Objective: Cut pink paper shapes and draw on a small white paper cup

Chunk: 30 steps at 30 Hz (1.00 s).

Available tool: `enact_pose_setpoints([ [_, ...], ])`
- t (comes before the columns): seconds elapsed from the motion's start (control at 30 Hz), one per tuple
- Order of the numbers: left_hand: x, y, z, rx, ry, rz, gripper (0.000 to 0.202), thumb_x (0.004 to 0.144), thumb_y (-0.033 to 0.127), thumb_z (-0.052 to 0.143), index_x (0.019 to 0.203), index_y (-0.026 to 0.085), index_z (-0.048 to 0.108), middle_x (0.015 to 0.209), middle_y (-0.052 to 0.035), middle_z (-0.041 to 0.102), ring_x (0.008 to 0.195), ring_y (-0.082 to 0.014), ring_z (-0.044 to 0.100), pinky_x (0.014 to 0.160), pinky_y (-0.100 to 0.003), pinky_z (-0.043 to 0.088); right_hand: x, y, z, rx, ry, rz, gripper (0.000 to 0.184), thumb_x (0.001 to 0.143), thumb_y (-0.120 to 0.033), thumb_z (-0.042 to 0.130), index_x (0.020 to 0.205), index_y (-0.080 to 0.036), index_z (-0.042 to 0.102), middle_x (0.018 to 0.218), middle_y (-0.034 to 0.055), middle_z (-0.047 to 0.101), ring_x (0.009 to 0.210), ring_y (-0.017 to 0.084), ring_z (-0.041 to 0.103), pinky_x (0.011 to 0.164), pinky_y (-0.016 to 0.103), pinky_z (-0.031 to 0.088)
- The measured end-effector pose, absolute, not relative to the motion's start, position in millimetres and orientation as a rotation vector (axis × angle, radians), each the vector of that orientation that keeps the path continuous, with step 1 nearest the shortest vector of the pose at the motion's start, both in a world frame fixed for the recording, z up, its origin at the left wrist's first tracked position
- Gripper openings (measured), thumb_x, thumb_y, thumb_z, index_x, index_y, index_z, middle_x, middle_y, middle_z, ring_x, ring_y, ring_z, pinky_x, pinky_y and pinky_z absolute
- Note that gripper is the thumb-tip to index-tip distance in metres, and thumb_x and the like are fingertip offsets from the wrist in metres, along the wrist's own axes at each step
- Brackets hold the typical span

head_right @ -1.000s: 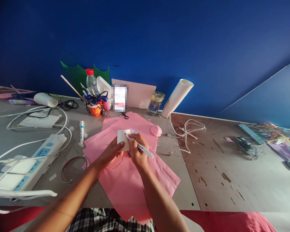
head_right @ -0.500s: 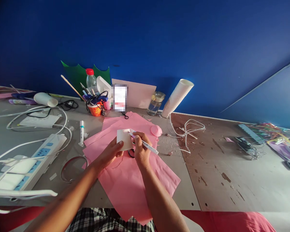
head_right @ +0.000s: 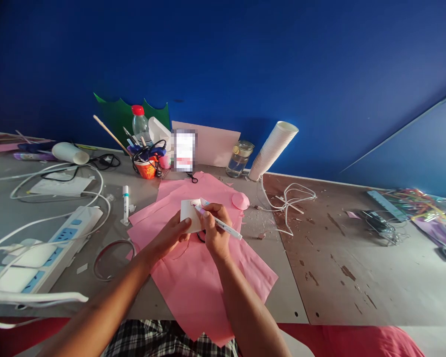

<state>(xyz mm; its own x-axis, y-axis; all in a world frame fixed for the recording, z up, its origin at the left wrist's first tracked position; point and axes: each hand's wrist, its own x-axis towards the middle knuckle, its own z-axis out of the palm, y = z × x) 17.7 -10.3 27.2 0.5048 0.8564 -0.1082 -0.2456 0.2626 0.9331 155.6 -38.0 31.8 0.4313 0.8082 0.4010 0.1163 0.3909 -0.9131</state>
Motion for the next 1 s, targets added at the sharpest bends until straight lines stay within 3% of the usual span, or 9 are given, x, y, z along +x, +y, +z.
enact_pose_setpoints([
  [0.27, 17.4, -10.4, 28.8, 1.063, 0.702, 0.840, 0.069, 0.077, 0.063, 0.073, 0.124, 0.015, 0.057, 0.070, 0.0007, 0.059, 0.053, -0.0088, 0.042, 0.048, -0.023, 0.026, 153.2, -39.9, 38.8, -1.151, -1.085, 0.516, 0.014, 0.087, -0.035, 0.058, 0.083, -0.024, 0.065, 0.063, -0.0032, 0.060, 0.058, 0.015, 0.055, 0.054, 0.028, 0.046],
  [0.63, 17.6, -10.1, 27.6, 1.068, 0.722, 0.828, 0.074, 0.076, 0.064, 0.072, 0.129, 0.014, 0.055, 0.074, -0.0005, 0.061, 0.053, -0.0087, 0.040, 0.049, -0.024, 0.026, 152.7, -39.5, 37.1, -1.190, -1.071, 0.511, 0.014, 0.087, -0.034, 0.058, 0.082, -0.023, 0.066, 0.071, -0.0013, 0.064, 0.065, 0.016, 0.060, 0.059, 0.029, 0.049],
  [0.8, 17.0, -10.8, 28.2, 1.064, 0.731, 0.839, 0.078, 0.076, 0.063, 0.073, 0.136, 0.017, 0.054, 0.083, -0.0027, 0.063, 0.057, -0.0094, 0.042, 0.049, -0.023, 0.028, 153.0, -36.9, 37.3, -1.188, -1.000, 0.533, 0.017, 0.087, -0.036, 0.058, 0.079, -0.022, 0.064, 0.065, -0.0028, 0.061, 0.059, 0.014, 0.056, 0.056, 0.028, 0.046],
  [1.0, 16.5, -10.5, 27.2, 1.070, 0.718, 0.833, 0.080, 0.078, 0.063, 0.072, 0.140, 0.018, 0.052, 0.089, -0.0044, 0.063, 0.060, -0.0095, 0.042, 0.049, -0.023, 0.028, 155.2, -31.1, 28.6, -1.133, -0.869, 0.668, 0.018, 0.087, -0.038, 0.060, 0.082, -0.021, 0.064, 0.067, -0.0028, 0.061, 0.064, 0.015, 0.060, 0.060, 0.028, 0.048],
])
